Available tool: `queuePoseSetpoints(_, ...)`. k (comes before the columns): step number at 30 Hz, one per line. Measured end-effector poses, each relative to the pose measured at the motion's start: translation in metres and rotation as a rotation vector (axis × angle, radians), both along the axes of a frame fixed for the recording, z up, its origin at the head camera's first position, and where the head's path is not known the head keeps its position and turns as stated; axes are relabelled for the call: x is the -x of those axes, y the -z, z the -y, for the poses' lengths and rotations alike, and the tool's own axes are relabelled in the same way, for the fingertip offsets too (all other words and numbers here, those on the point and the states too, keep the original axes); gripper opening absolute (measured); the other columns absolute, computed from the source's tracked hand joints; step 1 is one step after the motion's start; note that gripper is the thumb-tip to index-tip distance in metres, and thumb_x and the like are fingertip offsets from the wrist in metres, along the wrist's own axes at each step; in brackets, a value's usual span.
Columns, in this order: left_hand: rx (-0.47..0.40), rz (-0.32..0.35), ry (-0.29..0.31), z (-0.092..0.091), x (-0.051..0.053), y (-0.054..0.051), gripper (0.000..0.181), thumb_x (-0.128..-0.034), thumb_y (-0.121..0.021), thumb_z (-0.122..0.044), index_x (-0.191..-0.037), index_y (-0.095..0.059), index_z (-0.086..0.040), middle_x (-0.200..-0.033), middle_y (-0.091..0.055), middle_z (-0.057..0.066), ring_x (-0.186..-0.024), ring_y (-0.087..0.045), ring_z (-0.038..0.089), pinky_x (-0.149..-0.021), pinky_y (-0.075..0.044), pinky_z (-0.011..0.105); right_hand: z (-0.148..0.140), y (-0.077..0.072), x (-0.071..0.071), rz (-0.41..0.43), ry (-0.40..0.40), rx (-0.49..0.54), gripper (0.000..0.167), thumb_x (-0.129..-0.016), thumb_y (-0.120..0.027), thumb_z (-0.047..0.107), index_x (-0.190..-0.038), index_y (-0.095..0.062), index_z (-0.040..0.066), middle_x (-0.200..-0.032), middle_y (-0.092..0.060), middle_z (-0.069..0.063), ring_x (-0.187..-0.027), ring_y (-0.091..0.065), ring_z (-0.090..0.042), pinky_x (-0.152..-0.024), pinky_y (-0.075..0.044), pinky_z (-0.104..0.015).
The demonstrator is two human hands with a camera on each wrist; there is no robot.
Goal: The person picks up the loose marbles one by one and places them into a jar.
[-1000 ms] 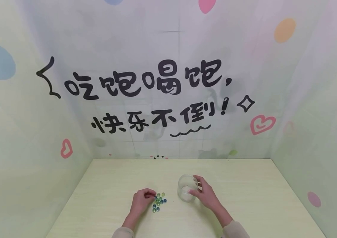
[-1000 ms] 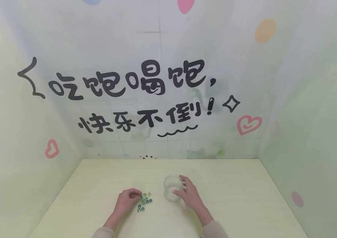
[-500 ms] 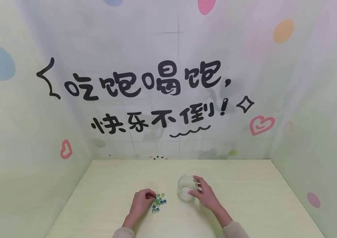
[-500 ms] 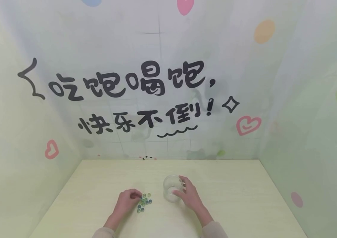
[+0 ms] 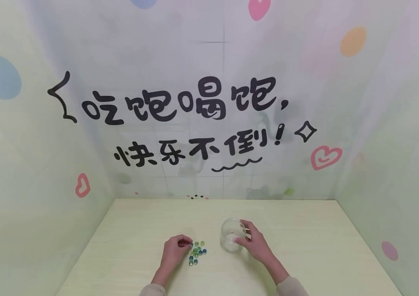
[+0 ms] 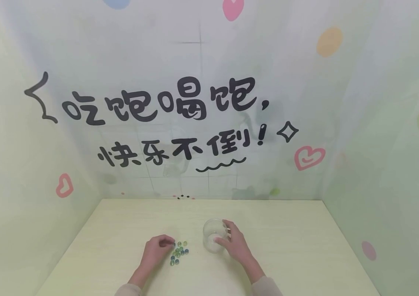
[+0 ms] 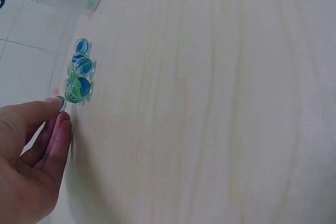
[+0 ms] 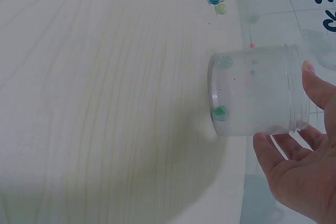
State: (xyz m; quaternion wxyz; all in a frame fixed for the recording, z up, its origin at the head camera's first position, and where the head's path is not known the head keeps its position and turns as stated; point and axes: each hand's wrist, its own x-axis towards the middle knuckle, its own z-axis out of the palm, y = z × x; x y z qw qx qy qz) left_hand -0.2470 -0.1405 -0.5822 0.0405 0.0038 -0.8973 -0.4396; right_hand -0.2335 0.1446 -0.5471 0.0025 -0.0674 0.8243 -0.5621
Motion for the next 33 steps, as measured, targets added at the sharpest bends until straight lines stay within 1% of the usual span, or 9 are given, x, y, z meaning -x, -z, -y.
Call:
queuePoseSetpoints(3, -0.018, 0.005, -0.02, -0.001, 0.0, -0.001, 0.014, -0.0805, -0.075, -0.003, -0.092, -0.074, -0.01, -0.088, -0.074, 0.002, -0.079, -0.066, 0.011, -0.073, -0.057, 0.026, 0.0, 0.0, 0.0, 0.004, 0.005, 0.001, 0.062, -0.09, -0.072, 0.012, -0.143, -0.042, -0.003, -0.14, -0.053, -0.026, -0.127, -0.052, -0.046, -0.107, -0.047, -0.055)
queuePoseSetpoints(5, -0.029, 0.005, -0.022, -0.001, 0.0, -0.003, 0.013, -0.0808, -0.075, -0.003, -0.092, -0.074, -0.01, -0.088, -0.074, 0.003, -0.079, -0.066, 0.011, -0.073, -0.058, 0.026, 0.0, -0.001, 0.0, 0.003, 0.006, 0.002, 0.062, -0.09, -0.072, 0.012, -0.143, -0.042, -0.004, -0.14, -0.053, -0.026, -0.127, -0.052, -0.046, -0.107, -0.047, -0.055)
queuePoseSetpoints(13, -0.067, 0.001, -0.005, -0.004, 0.0, -0.008, 0.014, -0.0811, -0.075, -0.002, -0.094, -0.074, -0.008, -0.09, -0.075, 0.006, -0.081, -0.067, 0.013, -0.073, -0.058, 0.025, 0.001, -0.003, -0.001, 0.006, 0.008, -0.006, 0.063, -0.09, -0.072, 0.012, -0.143, -0.042, -0.004, -0.14, -0.053, -0.026, -0.127, -0.052, -0.046, -0.106, -0.047, -0.055)
queuePoseSetpoints(19, -0.077, 0.006, -0.008, -0.009, 0.0, -0.01, 0.015, -0.0811, -0.075, -0.003, -0.095, -0.074, -0.009, -0.091, -0.074, 0.005, -0.082, -0.067, 0.012, -0.074, -0.058, 0.025, 0.002, -0.003, -0.001, 0.008, 0.011, -0.01, 0.062, -0.09, -0.072, 0.011, -0.143, -0.042, -0.004, -0.14, -0.053, -0.026, -0.128, -0.052, -0.046, -0.107, -0.047, -0.055)
queuePoseSetpoints(22, -0.085, 0.013, -0.011, -0.01, 0.0, -0.012, 0.015, -0.0816, -0.075, -0.004, -0.095, -0.074, -0.01, -0.091, -0.075, 0.004, -0.082, -0.067, 0.012, -0.074, -0.058, 0.023, 0.002, -0.003, -0.001, 0.009, 0.012, -0.01, 0.062, -0.09, -0.072, 0.011, -0.143, -0.042, -0.004, -0.14, -0.053, -0.026, -0.128, -0.052, -0.046, -0.107, -0.047, -0.055)
queuePoseSetpoints(29, -0.084, -0.016, 0.012, -0.014, 0.0, -0.018, 0.014, -0.0825, -0.075, -0.003, -0.096, -0.074, -0.009, -0.092, -0.075, 0.006, -0.082, -0.067, 0.012, -0.073, -0.058, 0.024, 0.002, -0.003, -0.002, -0.003, 0.01, -0.01, 0.061, -0.091, -0.072, 0.01, -0.142, -0.042, -0.004, -0.139, -0.054, -0.026, -0.127, -0.053, -0.045, -0.106, -0.048, -0.054)
queuePoseSetpoints(33, -0.082, -0.025, 0.026, -0.017, 0.0, -0.021, 0.014, -0.0835, -0.074, -0.003, -0.096, -0.074, -0.009, -0.093, -0.074, 0.006, -0.082, -0.067, 0.013, -0.073, -0.058, 0.024, 0.001, -0.004, -0.004, -0.011, 0.01, 0.013, 0.06, -0.09, -0.071, 0.007, -0.141, -0.043, -0.005, -0.136, -0.056, -0.025, -0.125, -0.055, -0.044, -0.105, -0.049, -0.054)
